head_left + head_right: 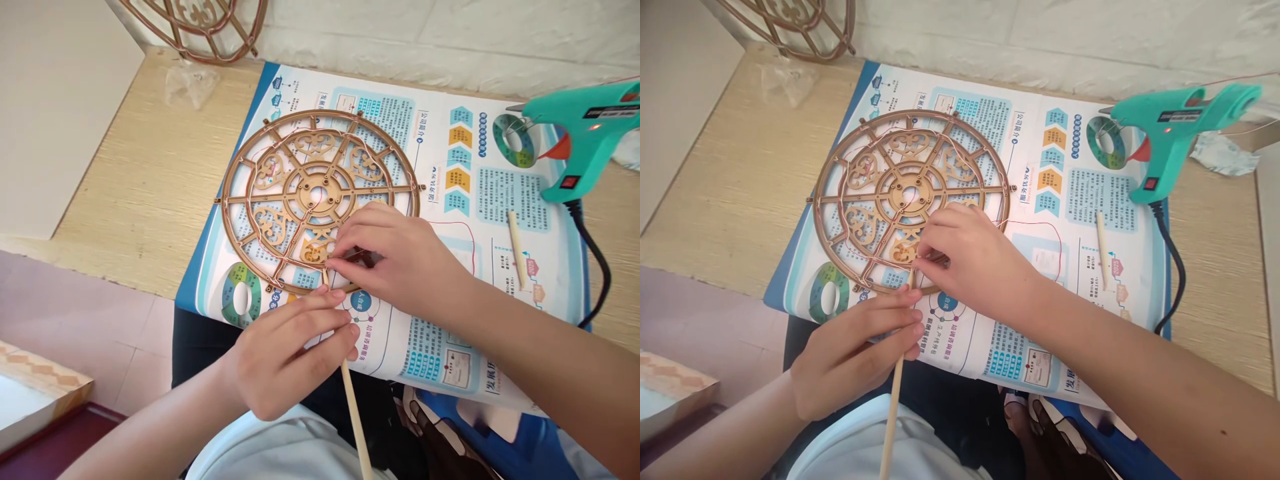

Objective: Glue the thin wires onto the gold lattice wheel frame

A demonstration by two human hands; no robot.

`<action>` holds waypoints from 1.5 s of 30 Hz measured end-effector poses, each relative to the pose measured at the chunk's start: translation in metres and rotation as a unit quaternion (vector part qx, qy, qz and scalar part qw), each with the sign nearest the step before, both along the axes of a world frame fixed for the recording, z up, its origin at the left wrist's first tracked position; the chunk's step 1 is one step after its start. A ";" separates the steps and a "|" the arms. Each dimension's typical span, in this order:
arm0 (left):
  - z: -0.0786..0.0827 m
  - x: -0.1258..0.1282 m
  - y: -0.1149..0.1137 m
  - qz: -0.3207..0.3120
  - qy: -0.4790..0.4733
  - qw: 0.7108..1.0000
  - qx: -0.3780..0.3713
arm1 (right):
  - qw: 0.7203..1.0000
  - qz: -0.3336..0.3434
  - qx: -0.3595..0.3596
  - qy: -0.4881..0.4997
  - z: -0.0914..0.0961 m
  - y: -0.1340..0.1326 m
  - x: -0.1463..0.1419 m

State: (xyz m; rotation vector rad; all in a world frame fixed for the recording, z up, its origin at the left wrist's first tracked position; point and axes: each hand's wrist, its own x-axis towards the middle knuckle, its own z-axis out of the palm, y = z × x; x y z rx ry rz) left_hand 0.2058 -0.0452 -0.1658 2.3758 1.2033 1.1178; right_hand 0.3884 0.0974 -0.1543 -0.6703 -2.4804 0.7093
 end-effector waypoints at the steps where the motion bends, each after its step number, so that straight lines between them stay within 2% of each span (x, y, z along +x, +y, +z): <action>1: 0.001 0.000 0.001 -0.003 0.001 1.000 -0.001 | 1.000 0.000 -0.001 -0.001 0.000 0.000 0.000; 5: 0.003 0.000 0.003 -0.002 -0.006 1.000 0.003 | 1.000 0.006 0.007 -0.001 -0.001 0.001 0.000; 10: 0.004 0.003 0.001 0.020 0.001 1.000 -0.009 | 0.996 0.086 0.013 0.022 -0.004 0.009 0.010; 13: 0.006 0.004 0.003 0.016 0.004 1.000 -0.001 | 0.993 0.111 0.007 0.023 -0.005 0.012 0.018; 17: 0.006 0.002 0.007 0.008 0.010 1.000 0.004 | 0.990 0.123 0.068 -0.010 -0.004 0.009 0.022; 21: -0.002 0.004 0.004 0.033 -0.013 0.999 0.031 | 0.985 0.124 0.109 -0.047 -0.001 0.004 0.021; 25: -0.010 0.008 0.001 0.045 -0.029 0.998 0.037 | 0.989 0.116 0.084 -0.043 -0.001 0.000 0.019; 28: -0.010 0.009 0.002 0.043 -0.038 0.998 0.039 | 0.993 0.100 0.057 -0.038 -0.004 -0.003 0.017; 35: -0.010 0.009 0.004 0.043 -0.043 0.997 0.047 | 0.994 0.075 0.056 -0.056 -0.004 -0.010 0.012; 38: -0.006 0.007 0.006 0.038 -0.051 0.997 0.049 | 0.995 0.070 0.038 -0.061 -0.004 -0.011 0.010; 42: -0.001 0.005 0.007 0.018 -0.031 0.999 0.004 | 0.996 0.067 0.027 -0.050 -0.005 -0.010 0.008; 45: -0.006 0.007 0.006 0.030 -0.052 0.998 0.031 | 0.995 0.072 0.041 -0.053 -0.004 -0.009 0.007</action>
